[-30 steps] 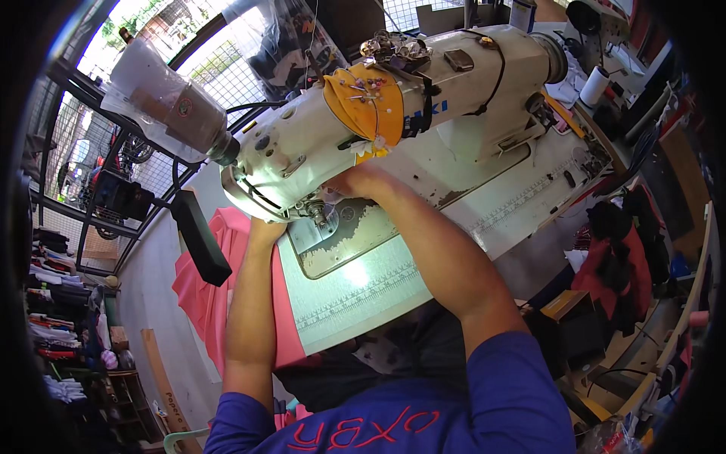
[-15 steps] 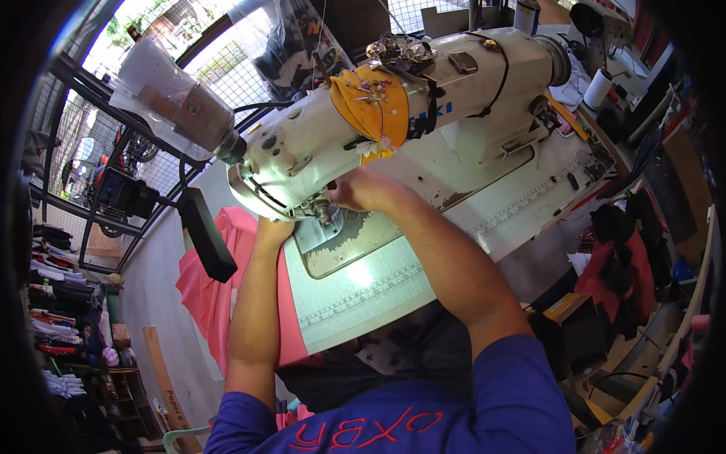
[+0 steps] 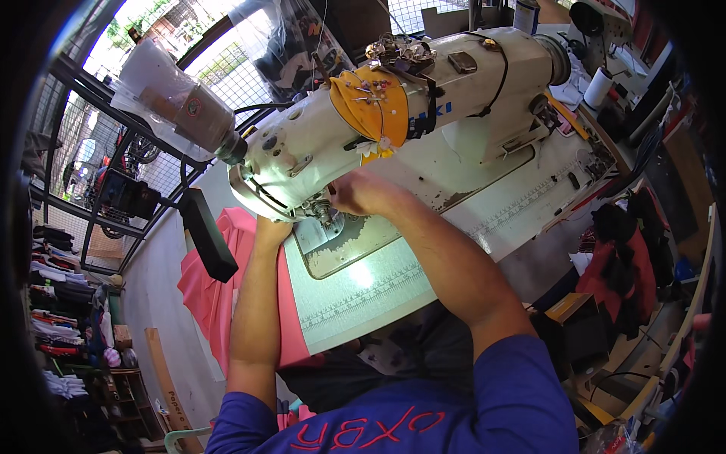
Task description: Adjusting and repairing an industrial sewing machine using a screwdriver.
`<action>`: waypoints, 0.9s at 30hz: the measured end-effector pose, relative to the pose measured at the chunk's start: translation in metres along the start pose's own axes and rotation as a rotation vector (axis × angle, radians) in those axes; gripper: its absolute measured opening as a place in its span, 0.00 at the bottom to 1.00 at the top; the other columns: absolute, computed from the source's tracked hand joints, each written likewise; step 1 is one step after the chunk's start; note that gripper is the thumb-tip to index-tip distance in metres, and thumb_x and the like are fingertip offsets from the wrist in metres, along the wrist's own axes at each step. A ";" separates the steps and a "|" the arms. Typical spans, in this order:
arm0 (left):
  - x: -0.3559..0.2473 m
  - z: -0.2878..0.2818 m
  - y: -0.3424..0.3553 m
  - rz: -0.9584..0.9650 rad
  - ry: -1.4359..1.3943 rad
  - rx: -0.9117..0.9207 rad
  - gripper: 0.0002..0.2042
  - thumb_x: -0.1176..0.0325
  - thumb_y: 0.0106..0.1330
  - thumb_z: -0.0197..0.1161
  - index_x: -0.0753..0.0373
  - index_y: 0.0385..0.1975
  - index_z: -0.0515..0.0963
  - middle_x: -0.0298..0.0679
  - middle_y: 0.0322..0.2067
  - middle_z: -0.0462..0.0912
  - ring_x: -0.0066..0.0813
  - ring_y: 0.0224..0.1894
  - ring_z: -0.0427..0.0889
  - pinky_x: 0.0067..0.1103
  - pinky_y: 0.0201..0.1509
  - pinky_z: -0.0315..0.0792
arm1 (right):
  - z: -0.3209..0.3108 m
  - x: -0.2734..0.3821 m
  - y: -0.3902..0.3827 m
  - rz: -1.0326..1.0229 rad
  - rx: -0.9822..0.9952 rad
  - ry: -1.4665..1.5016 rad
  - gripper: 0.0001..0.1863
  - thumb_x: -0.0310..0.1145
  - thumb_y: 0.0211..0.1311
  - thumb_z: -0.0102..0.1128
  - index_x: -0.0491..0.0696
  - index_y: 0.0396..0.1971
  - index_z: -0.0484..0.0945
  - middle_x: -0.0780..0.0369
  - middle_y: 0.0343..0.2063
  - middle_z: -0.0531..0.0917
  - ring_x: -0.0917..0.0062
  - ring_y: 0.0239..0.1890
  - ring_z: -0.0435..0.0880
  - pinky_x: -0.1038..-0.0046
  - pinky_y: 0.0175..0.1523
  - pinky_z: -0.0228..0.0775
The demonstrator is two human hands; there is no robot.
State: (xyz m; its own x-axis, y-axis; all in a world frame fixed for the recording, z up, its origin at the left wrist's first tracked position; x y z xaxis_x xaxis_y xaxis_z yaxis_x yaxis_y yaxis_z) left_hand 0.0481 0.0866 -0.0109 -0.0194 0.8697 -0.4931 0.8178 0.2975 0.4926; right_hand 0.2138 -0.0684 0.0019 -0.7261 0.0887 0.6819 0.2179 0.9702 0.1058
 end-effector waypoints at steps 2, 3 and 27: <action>-0.001 0.005 0.003 0.019 0.001 -0.002 0.15 0.77 0.57 0.57 0.64 0.45 0.79 0.48 0.46 0.81 0.48 0.51 0.78 0.35 0.57 0.69 | 0.008 -0.013 0.002 -0.080 -0.068 -0.008 0.12 0.37 0.60 0.50 0.46 0.34 0.80 0.50 0.32 0.82 0.54 0.34 0.81 0.61 0.41 0.72; 0.000 0.004 0.000 0.026 0.010 -0.006 0.15 0.77 0.57 0.58 0.64 0.45 0.79 0.48 0.46 0.81 0.48 0.51 0.78 0.35 0.58 0.69 | 0.007 -0.007 0.003 -0.084 -0.064 -0.001 0.12 0.37 0.60 0.50 0.46 0.34 0.80 0.50 0.32 0.82 0.54 0.34 0.81 0.61 0.41 0.72; 0.051 -0.013 -0.005 -0.429 -1.077 -0.021 0.21 0.64 0.65 0.59 0.65 0.56 0.71 0.43 0.52 0.78 0.40 0.54 0.76 0.31 0.62 0.67 | 0.105 -0.089 0.049 -0.381 -0.157 0.931 0.19 0.35 0.60 0.47 0.52 0.51 0.75 0.57 0.52 0.79 0.63 0.54 0.76 0.64 0.60 0.66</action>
State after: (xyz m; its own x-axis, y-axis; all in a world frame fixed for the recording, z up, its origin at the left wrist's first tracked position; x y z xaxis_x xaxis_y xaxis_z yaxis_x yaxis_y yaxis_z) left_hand 0.0355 0.1342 -0.0294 0.2155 -0.0869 -0.9726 0.8530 0.5017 0.1441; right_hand 0.2205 -0.0055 -0.1300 0.0164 -0.4959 0.8682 0.2096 0.8508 0.4820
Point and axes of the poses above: each hand's wrist, its own y-axis towards the middle knuckle, its own z-axis out of the palm, x = y × z, the point moved 1 cm from there along y, towards the middle knuckle
